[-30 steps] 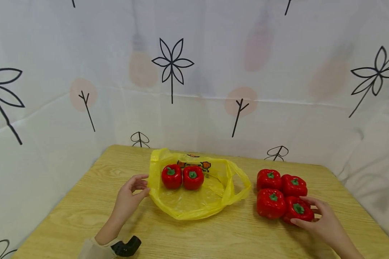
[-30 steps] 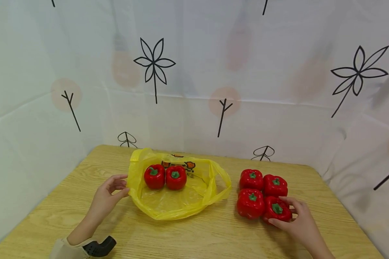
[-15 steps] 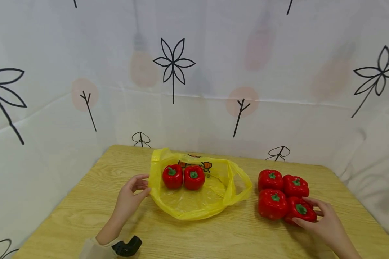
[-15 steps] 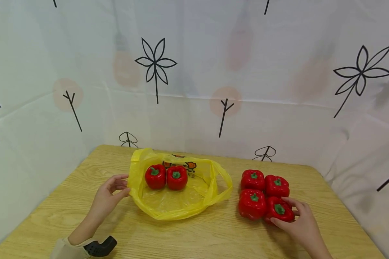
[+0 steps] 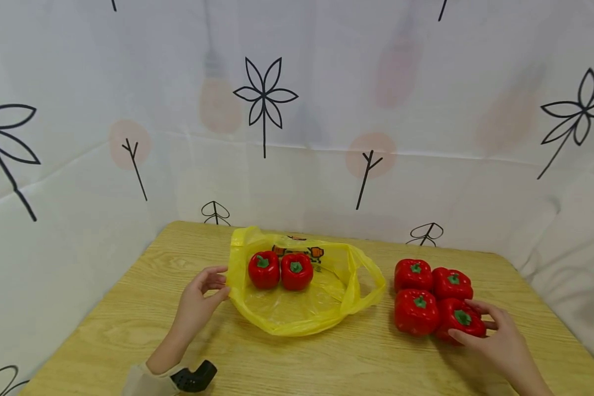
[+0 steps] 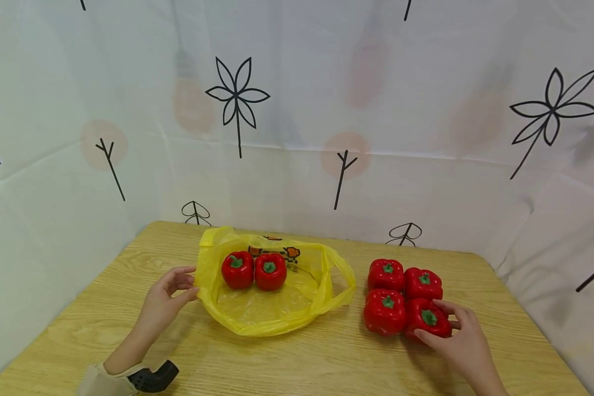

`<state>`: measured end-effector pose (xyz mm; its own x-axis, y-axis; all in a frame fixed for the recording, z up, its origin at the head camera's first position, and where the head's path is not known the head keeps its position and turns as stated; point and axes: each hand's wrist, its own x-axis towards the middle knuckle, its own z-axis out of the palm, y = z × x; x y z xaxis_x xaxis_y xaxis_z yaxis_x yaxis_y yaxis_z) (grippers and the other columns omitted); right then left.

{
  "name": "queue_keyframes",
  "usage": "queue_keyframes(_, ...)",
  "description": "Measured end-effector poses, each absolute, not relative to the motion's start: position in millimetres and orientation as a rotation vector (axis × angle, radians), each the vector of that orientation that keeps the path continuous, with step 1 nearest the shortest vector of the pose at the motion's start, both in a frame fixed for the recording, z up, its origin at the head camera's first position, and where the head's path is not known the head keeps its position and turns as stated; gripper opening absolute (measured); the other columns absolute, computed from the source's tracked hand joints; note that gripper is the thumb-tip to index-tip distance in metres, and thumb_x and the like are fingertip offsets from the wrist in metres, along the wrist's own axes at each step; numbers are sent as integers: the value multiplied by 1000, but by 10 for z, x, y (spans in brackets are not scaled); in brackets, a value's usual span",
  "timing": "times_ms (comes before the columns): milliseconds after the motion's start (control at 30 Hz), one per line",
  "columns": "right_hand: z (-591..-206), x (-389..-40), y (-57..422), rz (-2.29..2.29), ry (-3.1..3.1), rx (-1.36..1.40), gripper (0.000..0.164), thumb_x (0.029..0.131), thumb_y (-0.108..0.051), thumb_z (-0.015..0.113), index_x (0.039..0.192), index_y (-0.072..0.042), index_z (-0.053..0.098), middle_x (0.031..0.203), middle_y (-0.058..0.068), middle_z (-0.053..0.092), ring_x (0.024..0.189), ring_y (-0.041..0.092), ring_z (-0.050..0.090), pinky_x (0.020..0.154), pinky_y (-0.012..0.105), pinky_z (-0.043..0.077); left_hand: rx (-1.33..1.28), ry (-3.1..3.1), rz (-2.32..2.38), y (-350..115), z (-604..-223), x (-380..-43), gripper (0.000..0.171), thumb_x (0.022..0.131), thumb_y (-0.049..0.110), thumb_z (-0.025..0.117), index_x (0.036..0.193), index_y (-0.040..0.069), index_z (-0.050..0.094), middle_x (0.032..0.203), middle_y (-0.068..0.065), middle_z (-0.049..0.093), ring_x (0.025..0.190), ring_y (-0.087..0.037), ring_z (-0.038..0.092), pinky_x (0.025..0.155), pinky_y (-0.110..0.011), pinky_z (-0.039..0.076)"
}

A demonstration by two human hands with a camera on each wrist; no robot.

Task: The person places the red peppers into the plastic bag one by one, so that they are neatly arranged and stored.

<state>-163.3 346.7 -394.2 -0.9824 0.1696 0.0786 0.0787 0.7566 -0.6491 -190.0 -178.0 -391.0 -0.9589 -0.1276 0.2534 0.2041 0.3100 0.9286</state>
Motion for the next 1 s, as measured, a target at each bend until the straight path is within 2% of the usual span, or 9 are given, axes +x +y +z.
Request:
queue_keyframes(200,-3885,-1619,3450,1028,-2778,-218,82,76,-37,77,132,6,37,120,28,34,99,44,41,59,29,46,-85,-2294,-1692,-1782,-3916,-1905,37,81,-5,67,116,6,60,97,-12,57,87,-20,58,68,-26,55)
queue_keyframes(767,-3703,-1582,3429,1048,-2715,-239,81,79,-39,73,134,6,35,122,29,32,99,45,37,53,27,48,-78,-2301,-1684,-1778,-3910,-1896,37,81,-6,67,116,5,60,98,-12,57,88,-21,58,68,-26,55)
queue_keyframes(1000,-3653,-1561,3420,1030,-2642,-204,76,78,-34,76,132,5,40,118,24,36,94,38,40,50,23,46,-80,-2305,-1677,-1785,-3914,-1900,38,81,-5,67,116,6,60,98,-12,57,88,-22,58,68,-26,55)
